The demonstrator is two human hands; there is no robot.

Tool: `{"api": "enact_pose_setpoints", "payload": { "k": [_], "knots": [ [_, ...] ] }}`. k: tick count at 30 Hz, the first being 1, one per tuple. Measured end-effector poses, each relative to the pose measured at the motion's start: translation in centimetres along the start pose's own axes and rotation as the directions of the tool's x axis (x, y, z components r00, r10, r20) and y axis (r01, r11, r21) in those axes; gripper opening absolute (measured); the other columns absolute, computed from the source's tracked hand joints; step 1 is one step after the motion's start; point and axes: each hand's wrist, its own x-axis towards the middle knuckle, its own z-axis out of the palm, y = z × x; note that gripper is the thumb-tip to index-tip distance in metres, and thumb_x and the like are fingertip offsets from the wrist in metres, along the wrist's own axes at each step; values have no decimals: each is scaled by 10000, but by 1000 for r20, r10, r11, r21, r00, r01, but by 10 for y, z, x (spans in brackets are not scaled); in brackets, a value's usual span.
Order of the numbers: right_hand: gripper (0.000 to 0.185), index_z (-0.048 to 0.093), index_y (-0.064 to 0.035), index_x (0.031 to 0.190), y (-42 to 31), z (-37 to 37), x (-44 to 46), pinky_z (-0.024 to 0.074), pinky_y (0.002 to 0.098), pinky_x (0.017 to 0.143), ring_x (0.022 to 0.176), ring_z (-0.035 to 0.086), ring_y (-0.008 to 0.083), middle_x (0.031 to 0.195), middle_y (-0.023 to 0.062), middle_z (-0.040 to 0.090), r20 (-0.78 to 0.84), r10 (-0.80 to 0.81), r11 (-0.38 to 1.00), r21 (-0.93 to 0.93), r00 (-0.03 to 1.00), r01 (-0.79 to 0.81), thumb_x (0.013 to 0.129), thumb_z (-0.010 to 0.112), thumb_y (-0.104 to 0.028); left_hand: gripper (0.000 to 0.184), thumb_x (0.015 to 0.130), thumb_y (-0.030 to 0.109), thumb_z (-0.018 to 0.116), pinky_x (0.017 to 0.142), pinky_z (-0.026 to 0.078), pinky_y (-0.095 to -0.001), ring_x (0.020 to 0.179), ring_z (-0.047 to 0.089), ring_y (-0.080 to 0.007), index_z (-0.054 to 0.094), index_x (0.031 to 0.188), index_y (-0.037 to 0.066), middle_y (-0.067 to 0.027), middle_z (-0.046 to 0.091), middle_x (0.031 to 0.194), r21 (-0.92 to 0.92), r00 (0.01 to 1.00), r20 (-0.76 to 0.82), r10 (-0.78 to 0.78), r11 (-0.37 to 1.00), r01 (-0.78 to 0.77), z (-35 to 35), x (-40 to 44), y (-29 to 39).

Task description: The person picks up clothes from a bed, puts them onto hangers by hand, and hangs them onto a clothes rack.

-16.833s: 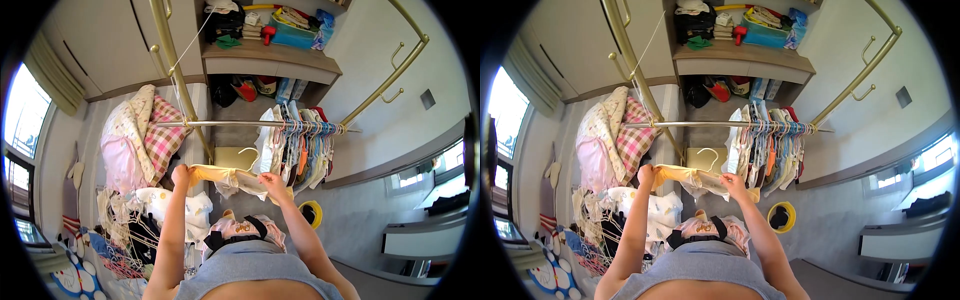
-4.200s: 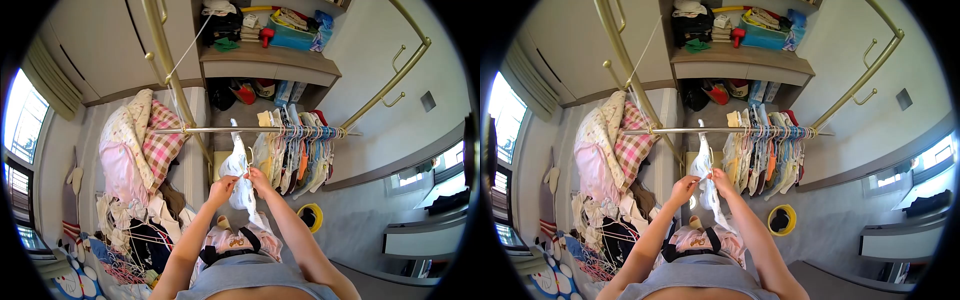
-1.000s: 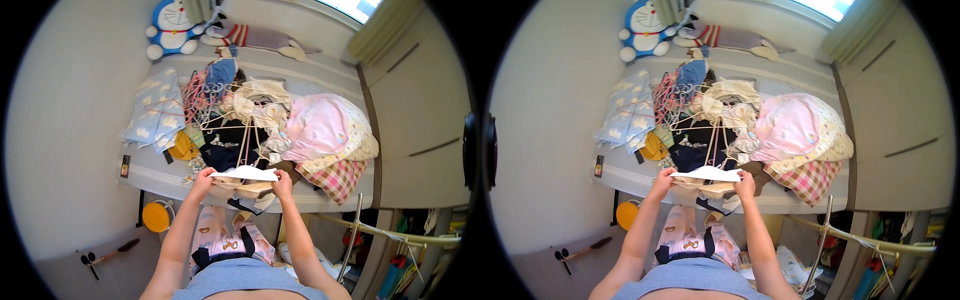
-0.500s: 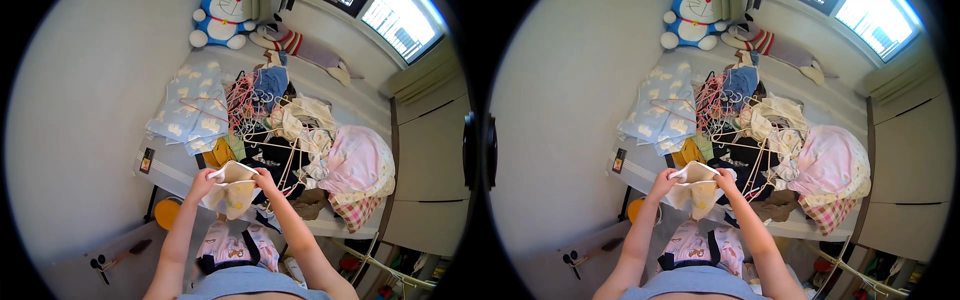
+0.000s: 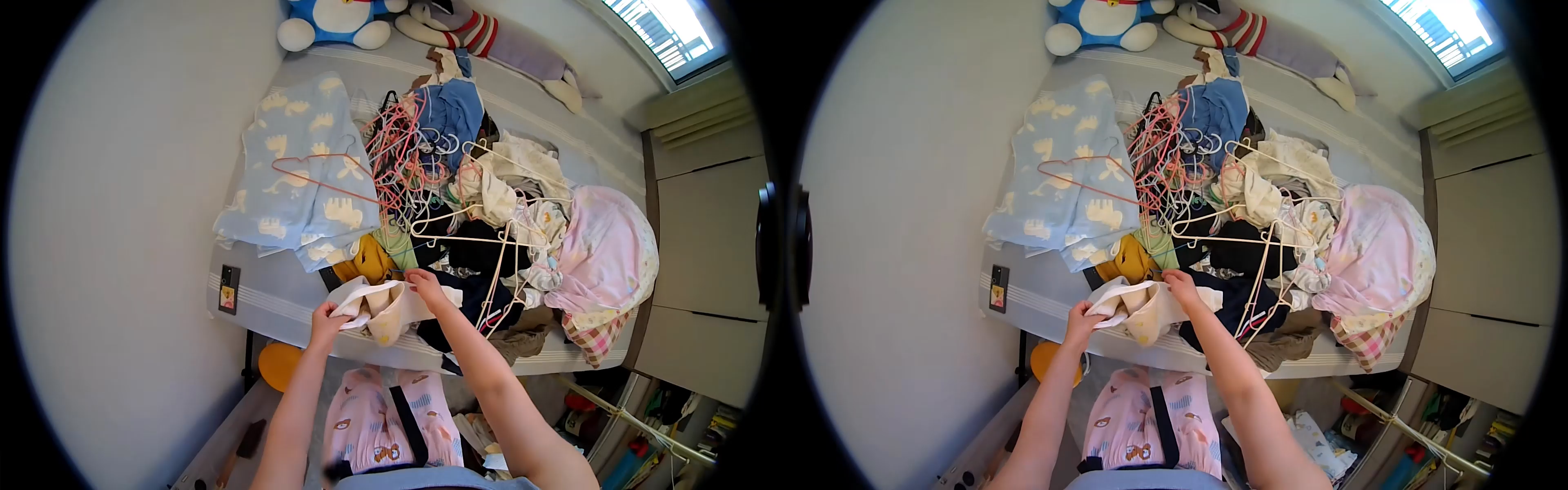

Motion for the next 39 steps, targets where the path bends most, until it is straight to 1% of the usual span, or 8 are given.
{"api": "enact_pose_setpoints", "payload": {
  "k": [5, 10, 20, 25, 32, 34, 37, 39],
  "knots": [
    [399, 542, 22, 1137, 22, 5, 60, 458, 371, 844, 957, 588, 335, 1054, 220, 598, 24, -270, 636, -746, 963, 197, 769, 536, -133, 227, 659, 9, 737, 605, 449, -235, 672, 543, -93, 547, 779, 43, -25, 587, 757, 58, 997, 66, 30, 998, -34, 0, 14, -10],
    [406, 566, -5, 1021, 59, 8, 81, 455, 424, 771, 895, 577, 367, 944, 238, 598, 313, -93, 564, -765, 945, 310, 856, 542, -375, 233, 672, 27, 733, 653, 455, -239, 711, 554, -99, 568, 837, 20, -24, 591, 776, 107, 997, 82, 8, 994, -17, 5, 16, -6],
    [375, 628, 1, 727, -15, 26, -57, 430, 396, 632, 707, 557, 331, 736, 161, 566, -165, -529, 717, -611, 832, 335, 895, 496, -307, 174, 694, -42, 585, 689, 416, -245, 699, 496, -120, 500, 819, 45, -26, 516, 761, -98, 780, -594, 198, 944, -314, -33, 18, -15],
    [310, 598, -7, 575, -52, 21, -127, 420, 336, 550, 600, 551, 247, 653, 109, 545, -364, -505, 809, -516, 782, 282, 821, 610, -194, 228, 659, -70, 627, 640, 423, -243, 691, 502, -112, 503, 804, 54, -21, 514, 742, 19, 836, -460, 301, 944, -330, -37, -6, 8],
    [319, 555, -37, 1066, -35, -17, -193, 487, 373, 669, 764, 605, 326, 897, 139, 600, 91, -577, 564, -674, 812, 477, 752, 606, -16, 214, 681, 41, 730, 549, 456, -255, 597, 532, -107, 592, 842, 24, -20, 563, 691, 271, 947, 41, 320, 908, -319, 1, -32, 28],
    [346, 544, -19, 1094, -29, -18, -211, 498, 331, 698, 787, 618, 280, 899, 122, 620, -26, -691, 569, -636, 722, 521, 752, 593, 8, 206, 702, 74, 724, 575, 466, -257, 614, 549, -108, 620, 868, 10, -37, 600, 713, 352, 923, 52, 380, 858, -373, 20, -49, 49],
    [316, 519, 46, 1131, -2, -28, -232, 513, 250, 588, 629, 605, 145, 965, 152, 640, -419, -246, 961, 13, 874, 276, 817, 527, 13, 195, 739, 121, 708, 602, 470, -269, 646, 577, -115, 657, 873, -10, -61, 648, 751, 396, 877, 25, 479, 801, -449, 32, -56, 52],
    [286, 529, 64, 1103, 12, -65, -240, 455, 214, 464, 498, 527, 101, 902, 155, 649, -178, 164, 930, 356, 970, -92, 827, 523, -14, 187, 744, 125, 706, 602, 469, -276, 647, 581, -123, 660, 862, -13, -68, 652, 761, 382, 844, 0, 537, 780, -496, 41, -64, 59]
  ]
}}
